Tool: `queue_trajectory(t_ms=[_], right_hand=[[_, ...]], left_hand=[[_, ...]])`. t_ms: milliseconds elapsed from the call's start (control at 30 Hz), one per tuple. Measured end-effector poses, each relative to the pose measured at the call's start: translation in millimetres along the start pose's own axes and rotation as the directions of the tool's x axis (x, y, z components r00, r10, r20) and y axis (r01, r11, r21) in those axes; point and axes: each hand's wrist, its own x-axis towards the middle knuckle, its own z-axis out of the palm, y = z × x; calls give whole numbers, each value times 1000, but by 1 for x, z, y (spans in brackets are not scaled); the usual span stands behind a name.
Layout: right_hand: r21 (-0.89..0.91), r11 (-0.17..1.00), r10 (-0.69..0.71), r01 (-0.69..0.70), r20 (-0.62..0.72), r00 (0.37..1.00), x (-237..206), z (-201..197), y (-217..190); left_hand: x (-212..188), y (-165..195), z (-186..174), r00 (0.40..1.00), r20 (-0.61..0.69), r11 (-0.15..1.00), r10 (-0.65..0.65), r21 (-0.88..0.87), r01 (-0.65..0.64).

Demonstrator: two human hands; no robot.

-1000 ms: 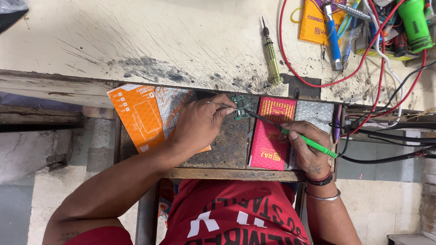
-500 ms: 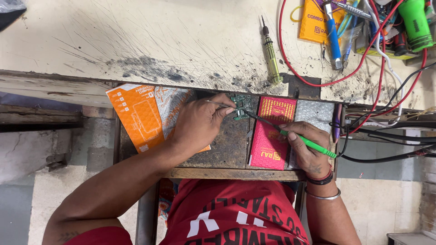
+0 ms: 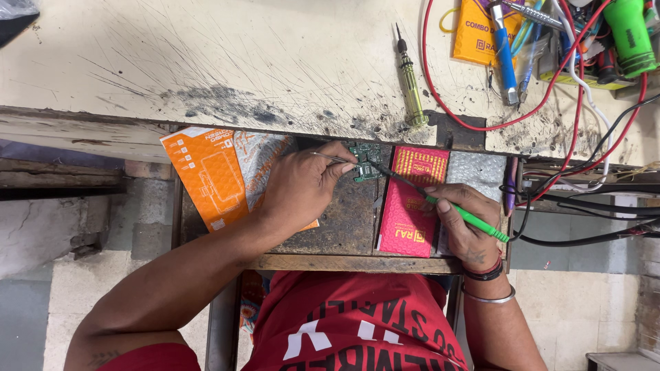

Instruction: The person sits at a repair workbench and solders a green circuit board, holding the board steady with one hand while applying a green-handled soldering iron to its components. They reposition the board and continue working on different points of the board throughout the clip.

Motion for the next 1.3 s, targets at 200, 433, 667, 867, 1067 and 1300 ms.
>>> queue_trajectory(t_ms=[200, 433, 667, 867, 1067, 1300], right_hand=[[15, 998, 63, -63, 24, 998, 0, -1, 0], [85, 992, 93, -96, 40, 995, 0, -2, 2], [40, 997, 72, -73, 22, 997, -1, -2, 3], [54, 994, 89, -91, 28, 996, -1, -2, 0], [65, 996, 55, -56, 16, 998, 1, -2, -1], [112, 988, 107, -107, 4, 994, 0, 0, 1]], left_hand=[[0, -1, 1, 998, -35, 999, 50, -1, -50], [-1, -3, 2, 995, -60, 997, 75, -7, -75], [-1, 0, 0, 998, -44, 999, 47, -11, -48], [0, 1, -1, 1000, 1, 1000, 4, -3, -4], [0, -1, 0, 998, -36, 999, 44, -6, -45], [0, -2, 2, 991, -86, 994, 100, -25, -102]])
